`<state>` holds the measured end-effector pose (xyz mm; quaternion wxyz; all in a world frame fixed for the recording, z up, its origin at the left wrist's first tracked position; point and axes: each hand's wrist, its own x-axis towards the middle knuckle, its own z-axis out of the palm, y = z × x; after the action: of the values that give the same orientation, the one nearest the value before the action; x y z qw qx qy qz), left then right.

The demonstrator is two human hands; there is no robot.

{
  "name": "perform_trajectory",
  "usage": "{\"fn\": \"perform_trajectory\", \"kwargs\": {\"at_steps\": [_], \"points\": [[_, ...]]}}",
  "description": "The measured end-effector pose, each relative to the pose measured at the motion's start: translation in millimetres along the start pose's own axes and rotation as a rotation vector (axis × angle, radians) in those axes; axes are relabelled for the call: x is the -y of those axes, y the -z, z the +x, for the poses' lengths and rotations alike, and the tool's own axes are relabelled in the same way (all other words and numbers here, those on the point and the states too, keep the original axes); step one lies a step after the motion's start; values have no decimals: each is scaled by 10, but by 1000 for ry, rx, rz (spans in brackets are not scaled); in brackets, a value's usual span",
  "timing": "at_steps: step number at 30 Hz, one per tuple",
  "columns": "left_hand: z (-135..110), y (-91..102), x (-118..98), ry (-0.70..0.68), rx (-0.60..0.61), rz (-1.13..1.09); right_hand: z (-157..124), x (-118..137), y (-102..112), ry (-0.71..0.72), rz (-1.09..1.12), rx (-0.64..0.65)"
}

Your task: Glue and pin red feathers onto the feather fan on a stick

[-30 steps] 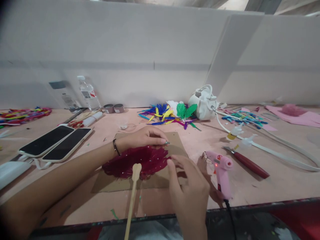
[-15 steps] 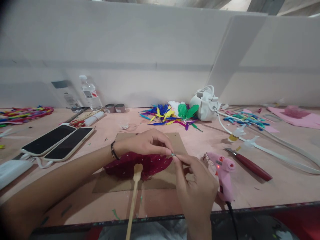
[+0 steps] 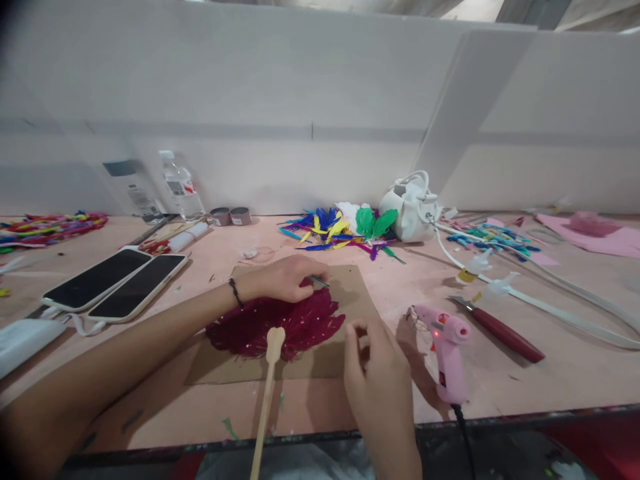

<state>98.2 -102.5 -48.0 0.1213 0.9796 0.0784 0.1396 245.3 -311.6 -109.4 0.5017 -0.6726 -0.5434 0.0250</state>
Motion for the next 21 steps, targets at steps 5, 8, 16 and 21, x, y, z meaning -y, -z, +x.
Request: {"fn": "perform_trajectory", "kwargs": {"at_steps": [5,8,16,21], "points": [[-1,2,17,0,23,95,-10,21,-25,61,29,59],[2,-11,5,20,58,139,-43,75,-9,108,71,254],[6,-27,-6,58,82,167,-137,317,-7,221,230,632],[9,-43,8,77,99,138,-147,397,-13,264,262,722]]}}
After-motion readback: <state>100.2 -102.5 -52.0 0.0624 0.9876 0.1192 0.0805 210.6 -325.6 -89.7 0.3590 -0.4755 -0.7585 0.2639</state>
